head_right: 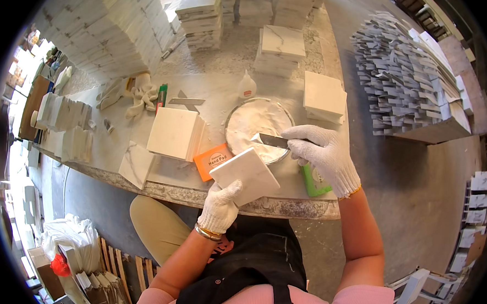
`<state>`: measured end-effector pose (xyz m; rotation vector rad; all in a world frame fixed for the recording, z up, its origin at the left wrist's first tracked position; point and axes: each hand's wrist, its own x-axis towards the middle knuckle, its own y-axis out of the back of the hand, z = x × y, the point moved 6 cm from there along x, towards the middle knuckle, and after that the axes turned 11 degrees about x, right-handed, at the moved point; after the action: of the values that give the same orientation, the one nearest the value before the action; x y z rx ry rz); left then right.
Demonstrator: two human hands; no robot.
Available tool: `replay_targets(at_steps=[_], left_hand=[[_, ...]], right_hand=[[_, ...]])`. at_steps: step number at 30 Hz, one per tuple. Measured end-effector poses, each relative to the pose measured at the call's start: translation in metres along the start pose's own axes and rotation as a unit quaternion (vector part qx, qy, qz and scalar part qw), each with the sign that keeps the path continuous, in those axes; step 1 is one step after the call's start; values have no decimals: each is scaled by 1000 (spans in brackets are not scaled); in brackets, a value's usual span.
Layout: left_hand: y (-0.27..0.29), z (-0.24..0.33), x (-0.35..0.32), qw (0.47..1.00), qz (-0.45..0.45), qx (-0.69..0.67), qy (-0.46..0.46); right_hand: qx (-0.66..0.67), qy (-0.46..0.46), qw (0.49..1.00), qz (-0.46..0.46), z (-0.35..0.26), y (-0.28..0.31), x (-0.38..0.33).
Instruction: The person repeatedly applies a white paste to small square tiles using a metal spatula, then smooths and scrapes the surface with a green block and the spatula. The person handles multiple tiles one at a time, flipping them and working on edges and faces.
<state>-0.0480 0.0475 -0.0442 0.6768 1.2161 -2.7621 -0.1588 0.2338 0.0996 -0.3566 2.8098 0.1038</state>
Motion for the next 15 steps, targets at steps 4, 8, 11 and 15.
replay_targets(at_steps=[4, 8, 11, 15], left_hand=[[-2, 2, 0, 1000, 1, -1, 3], [-3, 3, -1, 1000, -1, -6, 0], [-2, 2, -1, 1000, 0, -6, 0], [-3, 3, -1, 1000, 6, -4, 0]], right_hand=[[-38, 26, 999, -5, -6, -5, -5], [-77, 55, 996, -3, -10, -8, -8], [-99, 62, 993, 9, -9, -6, -6], [-93, 54, 994, 6, -10, -5, -6]])
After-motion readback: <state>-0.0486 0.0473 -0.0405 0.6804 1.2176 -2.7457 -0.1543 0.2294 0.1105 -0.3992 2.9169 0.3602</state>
